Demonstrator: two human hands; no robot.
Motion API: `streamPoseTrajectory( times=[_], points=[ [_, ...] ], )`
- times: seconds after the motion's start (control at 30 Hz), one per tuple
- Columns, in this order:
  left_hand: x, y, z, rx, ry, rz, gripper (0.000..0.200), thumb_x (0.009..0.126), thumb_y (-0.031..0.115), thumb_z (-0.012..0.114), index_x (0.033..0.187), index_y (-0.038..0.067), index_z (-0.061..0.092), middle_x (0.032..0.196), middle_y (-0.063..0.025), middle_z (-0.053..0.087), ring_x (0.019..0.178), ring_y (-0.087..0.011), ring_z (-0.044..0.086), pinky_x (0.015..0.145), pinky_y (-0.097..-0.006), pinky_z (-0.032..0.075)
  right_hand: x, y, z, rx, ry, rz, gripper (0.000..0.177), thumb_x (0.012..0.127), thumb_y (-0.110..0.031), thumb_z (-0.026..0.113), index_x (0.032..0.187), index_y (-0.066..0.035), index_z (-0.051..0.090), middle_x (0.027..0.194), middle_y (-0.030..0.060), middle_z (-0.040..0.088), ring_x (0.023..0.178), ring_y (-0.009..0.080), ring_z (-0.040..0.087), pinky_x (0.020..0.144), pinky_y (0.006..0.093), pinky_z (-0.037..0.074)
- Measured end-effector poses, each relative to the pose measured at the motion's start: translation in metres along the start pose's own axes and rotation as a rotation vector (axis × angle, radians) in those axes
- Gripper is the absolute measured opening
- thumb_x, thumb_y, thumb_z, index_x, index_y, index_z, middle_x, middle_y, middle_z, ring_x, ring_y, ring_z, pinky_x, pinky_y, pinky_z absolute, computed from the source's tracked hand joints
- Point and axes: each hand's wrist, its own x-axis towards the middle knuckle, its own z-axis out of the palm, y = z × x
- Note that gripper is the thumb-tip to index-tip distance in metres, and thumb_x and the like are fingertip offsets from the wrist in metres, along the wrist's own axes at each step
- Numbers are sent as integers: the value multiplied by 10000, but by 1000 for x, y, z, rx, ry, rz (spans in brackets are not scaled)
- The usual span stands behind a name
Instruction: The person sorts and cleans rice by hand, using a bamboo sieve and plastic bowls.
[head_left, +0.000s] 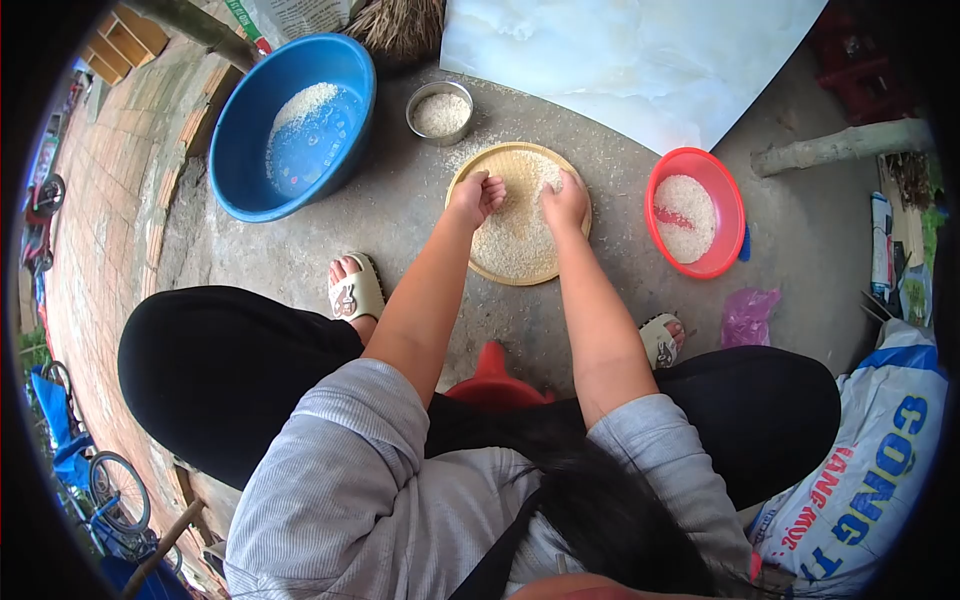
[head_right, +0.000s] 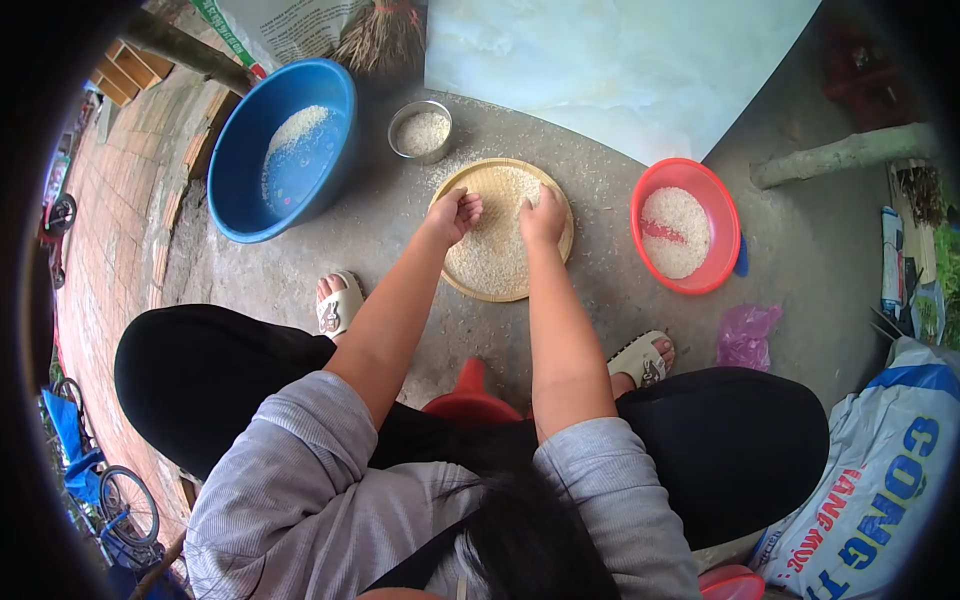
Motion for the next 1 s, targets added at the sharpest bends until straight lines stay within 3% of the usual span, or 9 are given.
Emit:
streamPoseTrajectory(
  times=[0.13, 0.23, 0.5, 0.57, 0.63, 0.67, 0.8, 0.9, 1.0],
  points=[
    [-1, -3, 2, -9, 10, 10, 300, 924, 232, 389, 826, 5, 559, 726, -89, 603, 630, -186, 601, 572, -286, 523, -22, -1, -11, 11, -184, -277, 242, 708, -92, 639, 939, -20, 631, 1042, 143, 585, 942, 297, 553, 842, 362, 434],
    [-2, -4, 5, 16, 24, 23, 308, 923, 228, 390, 854, -20, 559, 753, -116, 612, 660, -210, 617, 606, -308, 539, -37, -20, -1, -10, -414, -178, 180, 697, -44, 631, 871, 0, 641, 941, 128, 614, 838, 291, 585, 756, 356, 465],
    [4, 9, 1, -186, -74, 91, 329, 917, 275, 410, 939, -22, 547, 876, -132, 608, 791, -220, 602, 728, -325, 515, -8, -85, -1, 497, -101, 7, 98, 764, -82, 609, 811, -9, 656, 744, 114, 647, 642, 202, 625, 612, 292, 486],
    [10, 14, 5, -228, -76, 74, 322, 922, 282, 410, 967, -10, 537, 915, -124, 598, 833, -204, 587, 766, -319, 495, 1, -102, -3, 418, -344, 33, 107, 758, -91, 600, 817, -28, 663, 801, 117, 646, 735, 236, 626, 681, 316, 484],
    [13, 25, 7, -314, -256, 103, 290, 921, 265, 430, 916, 2, 552, 838, -94, 607, 760, -188, 595, 715, -306, 509, 11, -105, -2, 376, -275, -52, 114, 751, -91, 598, 825, -36, 665, 855, 123, 640, 808, 252, 612, 725, 329, 472],
    [14, 30, 7, -329, -85, 139, 265, 915, 257, 458, 823, 29, 554, 735, -63, 605, 655, -160, 589, 597, -276, 510, 13, -107, -3, 334, -205, -142, 124, 744, -91, 595, 832, -44, 668, 909, 130, 634, 881, 269, 598, 768, 343, 460],
    [4, 41, -8, -263, -78, 149, 268, 898, 263, 502, 704, 79, 516, 604, -31, 562, 509, -117, 520, 433, -226, 420, 29, -71, -4, 183, -208, -108, 194, 736, -91, 601, 916, -36, 648, 1038, 153, 591, 998, 289, 548, 856, 352, 428],
    [2, 30, -10, -231, -62, 107, 277, 897, 259, 506, 681, 84, 510, 588, -29, 547, 488, -118, 502, 428, -219, 408, 22, -23, 10, 204, -234, -75, 323, 724, -118, 641, 1034, -34, 610, 1107, 150, 569, 1050, 297, 523, 915, 357, 403],
    [0, 20, -11, -130, -40, 81, 283, 898, 254, 501, 685, 68, 520, 598, -42, 551, 497, -128, 515, 437, -231, 429, -4, -5, 16, 9, -203, -359, 300, 713, -89, 638, 1008, -32, 623, 1155, 129, 549, 1058, 297, 507, 924, 362, 398]
  ],
)
